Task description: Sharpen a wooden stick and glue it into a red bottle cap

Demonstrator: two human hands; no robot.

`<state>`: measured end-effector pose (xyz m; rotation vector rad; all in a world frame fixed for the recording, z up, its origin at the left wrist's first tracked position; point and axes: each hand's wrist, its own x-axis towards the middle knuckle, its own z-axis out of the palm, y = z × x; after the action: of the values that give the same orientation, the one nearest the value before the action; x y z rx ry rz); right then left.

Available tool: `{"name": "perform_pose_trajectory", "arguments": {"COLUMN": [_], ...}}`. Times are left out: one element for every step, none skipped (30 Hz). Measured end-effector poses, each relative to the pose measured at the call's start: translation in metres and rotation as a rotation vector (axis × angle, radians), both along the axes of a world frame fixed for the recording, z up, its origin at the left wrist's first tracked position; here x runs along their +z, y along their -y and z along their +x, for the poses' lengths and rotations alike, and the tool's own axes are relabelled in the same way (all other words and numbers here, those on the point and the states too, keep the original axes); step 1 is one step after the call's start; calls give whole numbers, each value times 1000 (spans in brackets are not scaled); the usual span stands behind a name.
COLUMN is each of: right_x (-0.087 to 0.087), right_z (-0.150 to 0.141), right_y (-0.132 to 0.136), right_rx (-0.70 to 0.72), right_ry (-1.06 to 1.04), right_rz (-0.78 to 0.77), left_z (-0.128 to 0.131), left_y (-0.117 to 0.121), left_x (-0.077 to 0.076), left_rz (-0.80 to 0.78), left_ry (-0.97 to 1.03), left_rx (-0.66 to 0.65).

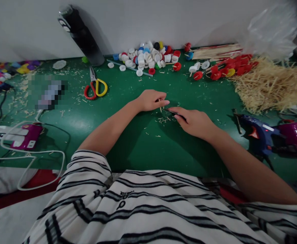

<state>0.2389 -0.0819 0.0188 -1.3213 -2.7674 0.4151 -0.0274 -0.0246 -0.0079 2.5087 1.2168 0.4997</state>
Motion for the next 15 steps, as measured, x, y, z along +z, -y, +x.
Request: {"name": "perform_pose_trajectory", "arguments": {"right_x": [0, 0, -1, -1, -1, -1, -1, 0, 0, 0, 0, 0, 0, 0, 0], "right_z": [0, 0, 1, 1, 1, 1, 1, 1, 1, 1, 0, 0, 0, 0, 1], "right_y": [0, 0, 0, -1, -1, -1, -1, -1, -1, 0, 0, 0, -1, -1, -1], "right_rx": [0, 0, 1, 3, 5, 5, 4, 3, 1, -2, -3, -4, -3, -3, -2], "right_ry": [-3, -6, -9, -10, -9, -5, -1, 3, 6, 8, 7, 2, -5, -11, -17], "right_rz": [2, 4, 5, 5, 6, 7, 9, 10, 11, 9, 7, 5, 4, 1, 0], "left_z": [0, -1, -1, -2, -2, -2, -3, -3, -3, -3, -3, -3, -3, -3, -3], "left_y": [0, 0, 0, 0, -1, -2, -2, -3, -4, -4, -4, -4, -4, -4, -3], "left_x": [1, 1, 1, 1, 1, 0, 0, -1, -2, -3, -4, -4, -4, -4, -3], "left_rz": [-6, -13, -17, -20, -20, -18, -13, -7, 1, 8, 15, 19, 23, 26, 29], "left_ry": [12, 21, 27, 27, 24, 18, 12, 5, -1, -6, -9, -10, -12, -14, -19], "left_rx": [-6, -14, -23, -30, -36, -38, -38, -37, -36, -35, -35, -37, -37, -37, -35]}}
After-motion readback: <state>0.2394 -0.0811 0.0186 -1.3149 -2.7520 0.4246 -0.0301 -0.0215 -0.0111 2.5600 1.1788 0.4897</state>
